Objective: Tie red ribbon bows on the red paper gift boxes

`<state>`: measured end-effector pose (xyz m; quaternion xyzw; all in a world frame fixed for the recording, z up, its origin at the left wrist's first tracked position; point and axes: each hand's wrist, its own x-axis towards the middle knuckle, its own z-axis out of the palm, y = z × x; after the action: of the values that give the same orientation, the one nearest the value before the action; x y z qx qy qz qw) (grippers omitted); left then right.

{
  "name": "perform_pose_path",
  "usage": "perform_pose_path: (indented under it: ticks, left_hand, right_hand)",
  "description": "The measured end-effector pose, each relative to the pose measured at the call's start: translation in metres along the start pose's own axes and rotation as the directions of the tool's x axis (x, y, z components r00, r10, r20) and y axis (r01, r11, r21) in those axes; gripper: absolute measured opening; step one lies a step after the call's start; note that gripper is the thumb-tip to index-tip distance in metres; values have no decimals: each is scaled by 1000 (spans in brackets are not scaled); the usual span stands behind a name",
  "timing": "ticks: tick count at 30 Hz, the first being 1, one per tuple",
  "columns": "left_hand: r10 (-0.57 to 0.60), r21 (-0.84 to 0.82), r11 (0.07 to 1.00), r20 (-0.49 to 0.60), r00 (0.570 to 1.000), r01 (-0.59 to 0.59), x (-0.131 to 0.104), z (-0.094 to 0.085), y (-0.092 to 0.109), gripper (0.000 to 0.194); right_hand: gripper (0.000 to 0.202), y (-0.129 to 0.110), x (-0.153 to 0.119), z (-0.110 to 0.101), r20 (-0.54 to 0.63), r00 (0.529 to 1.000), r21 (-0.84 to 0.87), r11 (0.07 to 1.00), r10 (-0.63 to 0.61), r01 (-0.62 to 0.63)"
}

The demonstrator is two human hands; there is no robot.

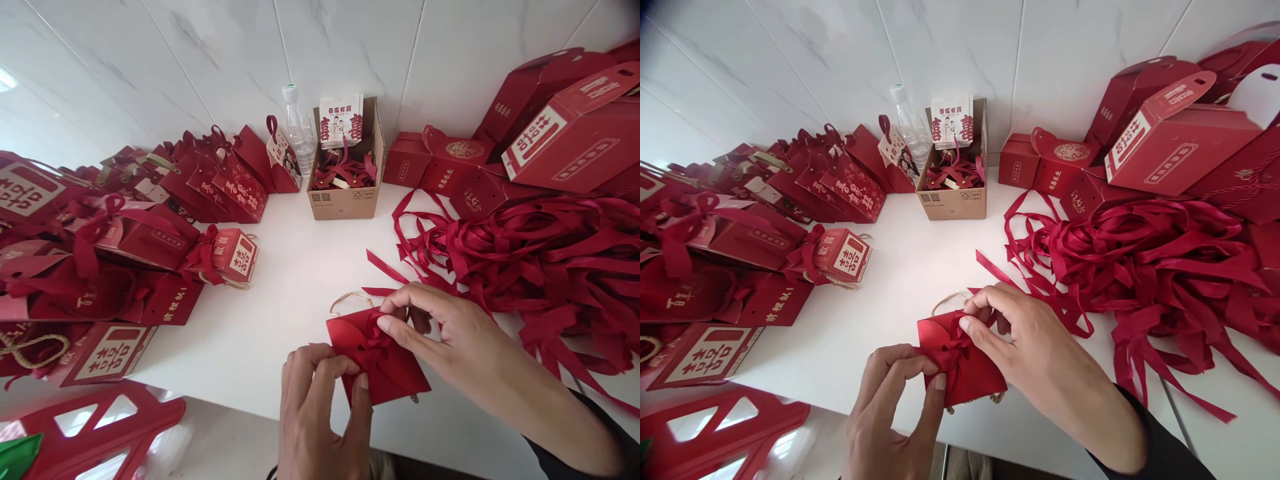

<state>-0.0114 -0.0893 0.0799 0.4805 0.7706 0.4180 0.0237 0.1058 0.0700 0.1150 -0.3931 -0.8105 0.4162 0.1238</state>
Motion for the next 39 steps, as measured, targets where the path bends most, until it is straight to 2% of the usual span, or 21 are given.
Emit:
perform_pose_path:
  ticks: [4,14,22,25,29,31,33,35,37,39]
  left_hand:
    - [16,-2,1000,17,1000,-16,-1,-1,4,24]
    - [75,46,996,9,997,-75,-8,-2,2,26]
    - [124,71,989,32,992,-126,-7,-7,-5,27]
    - [92,37,995,37,995,-93,-8,-9,-4,27]
    - [4,-66,998,-5,1000,-4,-7,-11,0,18]
    - [-31,-61,998,-4,1000,31,-4,-13,-2,31]
    - [-42,-13,999,37,998,43,1,-16,-7,33]
    - [-6,34,999,69,998,4,6,-19,-11,21]
    - [49,56,997,65,997,-53,8,-21,-12,19]
    - [118,59,991,39,992,-120,7,-21,-6,22]
  right_hand:
    - [23,-2,-3,-2,-52,997,12,999,-49,49]
    - [32,8,-6,1,-15,997,-27,997,70,-71]
    - [29,1,-4,4,-64,997,-23,999,30,-32]
    - [28,2,-6,1,-60,998,-42,999,7,-10]
    - [31,10,-11,-11,50,999,-12,1000,-14,15]
    - [30,13,-14,-18,89,995,-37,999,-33,37]
    - [25,13,-16,-21,71,993,-95,990,-98,105]
    - [19,8,-15,-19,26,968,-145,957,-249,250]
    - [20,-1,-12,-13,-19,896,-174,884,-444,434]
    - [24,-12,-7,-6,-35,811,-185,801,-584,569]
